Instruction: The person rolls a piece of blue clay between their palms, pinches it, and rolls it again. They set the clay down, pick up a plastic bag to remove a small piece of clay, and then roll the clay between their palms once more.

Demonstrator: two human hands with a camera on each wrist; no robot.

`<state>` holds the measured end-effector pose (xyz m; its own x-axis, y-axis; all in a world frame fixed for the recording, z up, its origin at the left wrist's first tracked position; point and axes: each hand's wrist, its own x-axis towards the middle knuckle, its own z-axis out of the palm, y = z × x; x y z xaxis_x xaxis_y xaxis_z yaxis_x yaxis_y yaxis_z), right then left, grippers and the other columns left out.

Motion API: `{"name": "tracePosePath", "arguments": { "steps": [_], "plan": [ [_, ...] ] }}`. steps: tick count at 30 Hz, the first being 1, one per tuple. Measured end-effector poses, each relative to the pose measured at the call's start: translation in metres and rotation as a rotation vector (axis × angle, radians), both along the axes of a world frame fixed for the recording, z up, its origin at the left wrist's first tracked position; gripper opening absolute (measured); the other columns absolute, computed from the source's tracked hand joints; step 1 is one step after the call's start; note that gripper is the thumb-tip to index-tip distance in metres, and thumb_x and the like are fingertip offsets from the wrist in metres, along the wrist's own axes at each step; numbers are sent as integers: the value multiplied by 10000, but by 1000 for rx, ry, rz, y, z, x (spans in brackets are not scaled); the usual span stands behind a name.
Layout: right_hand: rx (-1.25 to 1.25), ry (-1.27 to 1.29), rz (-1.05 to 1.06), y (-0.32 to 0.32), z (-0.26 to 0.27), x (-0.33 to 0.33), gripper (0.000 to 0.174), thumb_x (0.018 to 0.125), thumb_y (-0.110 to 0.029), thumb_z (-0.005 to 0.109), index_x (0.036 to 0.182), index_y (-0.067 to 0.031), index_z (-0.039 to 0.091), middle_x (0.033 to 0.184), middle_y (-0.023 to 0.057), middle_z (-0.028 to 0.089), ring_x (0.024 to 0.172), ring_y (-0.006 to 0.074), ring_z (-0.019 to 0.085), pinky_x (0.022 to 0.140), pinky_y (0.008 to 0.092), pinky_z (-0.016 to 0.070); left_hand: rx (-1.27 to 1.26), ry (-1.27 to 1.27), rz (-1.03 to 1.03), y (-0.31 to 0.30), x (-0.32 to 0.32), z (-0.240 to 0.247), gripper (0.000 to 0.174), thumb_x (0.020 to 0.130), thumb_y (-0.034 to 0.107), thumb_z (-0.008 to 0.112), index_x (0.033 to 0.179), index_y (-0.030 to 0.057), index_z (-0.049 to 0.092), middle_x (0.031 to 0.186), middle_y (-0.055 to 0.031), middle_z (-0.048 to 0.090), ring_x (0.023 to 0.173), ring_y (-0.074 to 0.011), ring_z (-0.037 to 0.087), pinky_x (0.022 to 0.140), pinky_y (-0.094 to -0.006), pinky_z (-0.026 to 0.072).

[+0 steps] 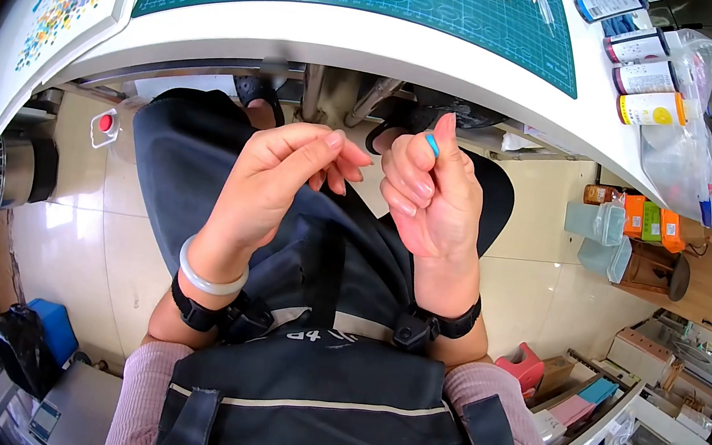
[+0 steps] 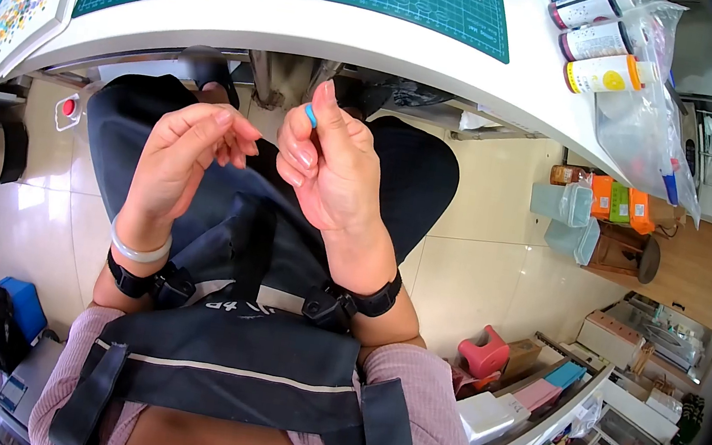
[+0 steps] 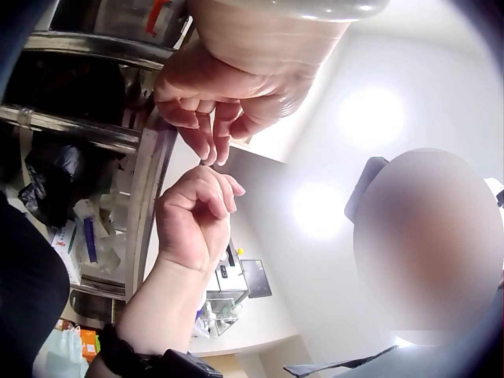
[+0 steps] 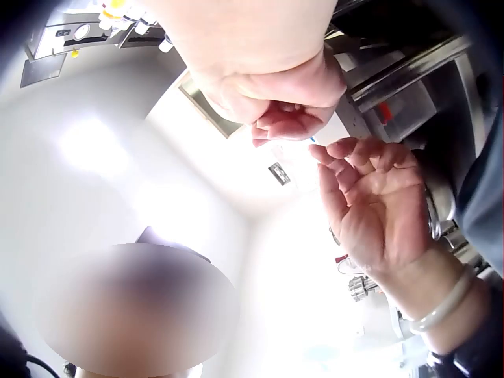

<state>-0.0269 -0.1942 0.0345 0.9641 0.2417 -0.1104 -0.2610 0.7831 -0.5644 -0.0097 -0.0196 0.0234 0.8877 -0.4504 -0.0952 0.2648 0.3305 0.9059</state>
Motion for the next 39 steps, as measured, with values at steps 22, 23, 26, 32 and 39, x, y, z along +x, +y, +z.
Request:
{"name": "tracePosePath", "arguments": {
  "steps": [22, 23, 26, 32, 39],
  "plan": [
    [-363, -170, 57, 44, -3, -5, 177, 736, 32, 695, 889, 38, 609, 831, 151, 639, 663, 163, 618, 567, 254, 518, -327, 129, 289, 5, 7, 2, 332, 894, 238, 441, 931, -26, 638, 780, -58, 602, 756, -117, 522, 698, -244, 376],
    [-359, -169, 62, 46, -4, -5, 177, 736, 32, 695, 889, 38, 609, 831, 151, 639, 663, 163, 618, 567, 254, 518, -325, 130, 294, 5, 7, 1, 332, 894, 238, 441, 931, -26, 638, 780, -58, 602, 756, -117, 522, 698, -244, 376],
    [-426, -286, -11, 51, -5, -6, 168, 721, 52, 700, 854, 36, 599, 815, 156, 646, 654, 164, 621, 589, 254, 525, -342, 131, 300, 6, 7, -1, 317, 888, 225, 447, 929, -24, 637, 781, -60, 601, 757, -115, 523, 696, -238, 378],
    [-644, -259, -46, 54, 4, -9, 226, 795, 32, 639, 1017, 54, 601, 794, 124, 636, 690, 166, 627, 663, 258, 531, -341, 121, 311, 7, 7, -1, 290, 885, 208, 463, 927, -21, 635, 787, -66, 602, 744, -117, 533, 705, -244, 415],
    [-435, -192, 9, 51, -2, -8, 232, 917, -140, 530, 1035, 45, 606, 696, 53, 603, 614, 108, 580, 559, 214, 481, -341, 144, 350, 7, 6, -1, 291, 886, 221, 472, 920, -18, 634, 783, -67, 600, 750, -125, 541, 709, -251, 417]
  ]
}}
